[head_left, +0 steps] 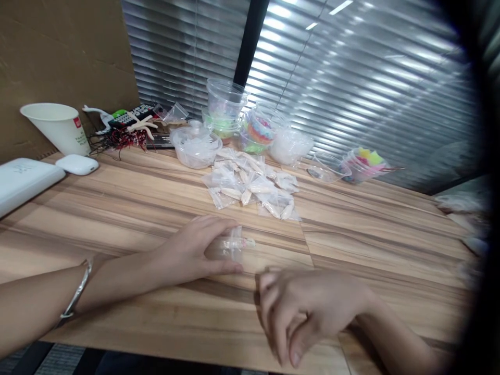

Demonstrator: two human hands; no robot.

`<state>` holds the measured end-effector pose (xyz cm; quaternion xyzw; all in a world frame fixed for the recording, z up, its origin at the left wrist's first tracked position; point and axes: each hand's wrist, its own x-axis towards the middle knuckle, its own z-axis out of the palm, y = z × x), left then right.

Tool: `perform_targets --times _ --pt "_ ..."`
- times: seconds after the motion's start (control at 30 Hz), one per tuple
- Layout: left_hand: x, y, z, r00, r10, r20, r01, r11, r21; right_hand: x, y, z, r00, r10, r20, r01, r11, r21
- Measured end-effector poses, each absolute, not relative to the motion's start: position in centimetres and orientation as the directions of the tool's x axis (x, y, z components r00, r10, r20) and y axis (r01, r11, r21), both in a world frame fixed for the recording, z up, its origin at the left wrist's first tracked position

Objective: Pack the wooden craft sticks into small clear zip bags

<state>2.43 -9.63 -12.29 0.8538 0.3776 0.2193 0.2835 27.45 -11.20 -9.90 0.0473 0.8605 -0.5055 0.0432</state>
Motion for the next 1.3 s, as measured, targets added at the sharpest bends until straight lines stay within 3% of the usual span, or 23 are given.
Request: perform_targets --times 0.1,0.27,0.37,0.43,0.53,0.73,0.9,1.3 --pt "2.5 -9.5 -12.4 0.625 0.765 0.160 0.515 -0.557 0.652 27.4 -11.6 -10.0 -0.990 -0.082 -0.113 0.060 0.486 -0.872" --pt "2.5 -9.5 -12.3 0.629 0.764 0.147 0.512 -0.549 0.661 27.0 -11.5 -9.4 -0.983 -0.037 -0.181 0.149 0.421 -0.895" --pt "2.5 -9.5 -12.1 0.645 0.752 0.136 0.503 -0.552 0.665 26.6 -11.5 -9.6 -0.942 0.244 -0.229 0.293 0.270 -0.917" --pt "2.6 -9.5 -11.9 0.663 0.738 0.127 0.493 -0.558 0.668 26.5 -11.4 -10.3 -0.837 0.466 -0.289 0.358 0.065 -0.932" --pt "2.6 -9.6 -11.6 0.677 0.727 0.114 0.488 -0.559 0.670 26.5 -11.2 -11.3 -0.730 0.596 -0.334 0.290 -0.173 -0.941" --pt "2.5 -9.6 -11.8 0.719 0.677 0.155 0.435 -0.613 0.659 26.6 -11.0 -11.7 -0.766 0.585 -0.267 0.145 -0.248 -0.958" --pt "2.5 -9.5 -12.0 0.751 0.621 0.225 0.371 -0.678 0.634 26.4 -11.3 -11.7 -0.732 0.611 -0.301 0.163 -0.271 -0.949" --pt "2.4 -9.5 -12.2 0.761 0.611 0.218 0.395 -0.703 0.592 25.8 -12.0 -11.9 -0.680 0.654 -0.331 0.224 -0.245 -0.943"
